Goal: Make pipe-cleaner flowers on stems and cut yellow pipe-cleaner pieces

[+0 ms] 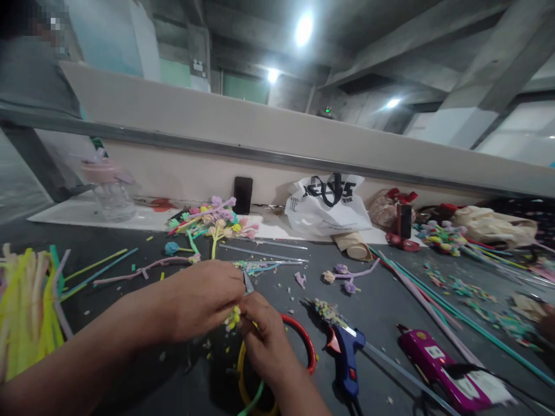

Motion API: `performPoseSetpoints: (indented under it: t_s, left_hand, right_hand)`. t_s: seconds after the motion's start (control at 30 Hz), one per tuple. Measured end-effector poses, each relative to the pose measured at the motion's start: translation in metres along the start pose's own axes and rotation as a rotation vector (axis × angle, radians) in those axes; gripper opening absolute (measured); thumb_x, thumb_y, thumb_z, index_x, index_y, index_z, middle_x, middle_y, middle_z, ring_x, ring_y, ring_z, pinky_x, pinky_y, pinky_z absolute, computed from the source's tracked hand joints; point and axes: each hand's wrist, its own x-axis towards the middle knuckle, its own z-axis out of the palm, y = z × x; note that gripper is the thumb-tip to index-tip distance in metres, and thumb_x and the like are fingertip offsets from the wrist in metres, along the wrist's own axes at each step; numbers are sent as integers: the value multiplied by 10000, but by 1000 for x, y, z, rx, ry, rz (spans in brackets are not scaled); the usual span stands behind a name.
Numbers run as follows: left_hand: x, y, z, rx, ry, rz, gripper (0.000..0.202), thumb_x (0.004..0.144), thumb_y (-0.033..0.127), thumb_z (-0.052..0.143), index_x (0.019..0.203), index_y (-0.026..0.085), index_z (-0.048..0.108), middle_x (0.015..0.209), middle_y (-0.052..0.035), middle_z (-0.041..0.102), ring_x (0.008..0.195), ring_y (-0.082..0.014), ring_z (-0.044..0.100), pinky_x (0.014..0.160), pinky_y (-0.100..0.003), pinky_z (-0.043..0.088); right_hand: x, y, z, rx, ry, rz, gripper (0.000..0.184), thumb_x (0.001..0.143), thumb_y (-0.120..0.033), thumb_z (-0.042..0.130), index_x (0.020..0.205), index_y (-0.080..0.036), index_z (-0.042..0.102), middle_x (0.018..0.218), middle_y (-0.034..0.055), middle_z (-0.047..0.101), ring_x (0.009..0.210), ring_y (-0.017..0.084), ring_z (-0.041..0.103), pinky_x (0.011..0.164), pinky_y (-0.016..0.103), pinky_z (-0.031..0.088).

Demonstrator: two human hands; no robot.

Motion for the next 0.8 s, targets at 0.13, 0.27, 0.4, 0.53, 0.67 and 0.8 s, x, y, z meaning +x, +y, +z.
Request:
performPoseSetpoints:
  t_s: [0.13, 0.27, 0.4, 0.53, 0.67, 0.8]
  left_hand:
    - [2, -1, 3, -2, 11, -15, 241, 828, 224, 412, 676, 160, 588, 699, -50, 603, 681, -175, 543, 601, -287, 396]
    - [3, -8, 2, -80, 24, -65, 237, 830, 216, 416, 752, 159, 633, 741, -50, 634, 720, -166, 564, 636, -265, 407]
    - [3, -13, -6, -187, 60, -115, 234, 832, 201, 424, 815, 160, 653, 790, -45, 655, 759, -151, 570, 677, -244, 412]
    - [1, -13, -10, -251, 64, -154, 235, 827, 205, 432, 779, 159, 657, 771, -42, 660, 741, -145, 572, 679, -240, 411]
    - [0, -11, -12, -314, 27, -136, 227, 817, 210, 445, 758, 163, 659, 743, -31, 656, 707, -133, 571, 653, -226, 407]
    - [-2, -9, -15, -363, -3, -141, 208, 802, 206, 459, 786, 168, 663, 753, -24, 659, 702, -128, 567, 640, -219, 403]
  right_hand:
    - [-1, 2, -2, -1, 19, 8, 165, 847, -280, 440, 769, -222, 574, 718, 31, 562, 714, 183, 549, 726, 307, 443]
    - [0, 3, -4, 98, 40, 2, 142, 841, -300, 483, 826, -230, 606, 763, 29, 579, 732, 172, 550, 710, 289, 437]
    - [0, 3, -5, 181, 73, 52, 166, 821, -350, 528, 861, -228, 632, 775, 28, 594, 744, 174, 553, 683, 282, 438]
    - [-1, 1, -5, 194, 113, 60, 194, 811, -376, 539, 867, -224, 646, 775, 38, 603, 743, 181, 560, 686, 296, 451]
    - [0, -1, -5, 189, 140, 28, 201, 803, -396, 543, 876, -241, 650, 786, 36, 616, 744, 182, 566, 674, 289, 448]
    - [2, -3, -7, 171, 153, -11, 243, 802, -436, 526, 872, -239, 650, 763, 35, 615, 722, 180, 568, 653, 288, 448]
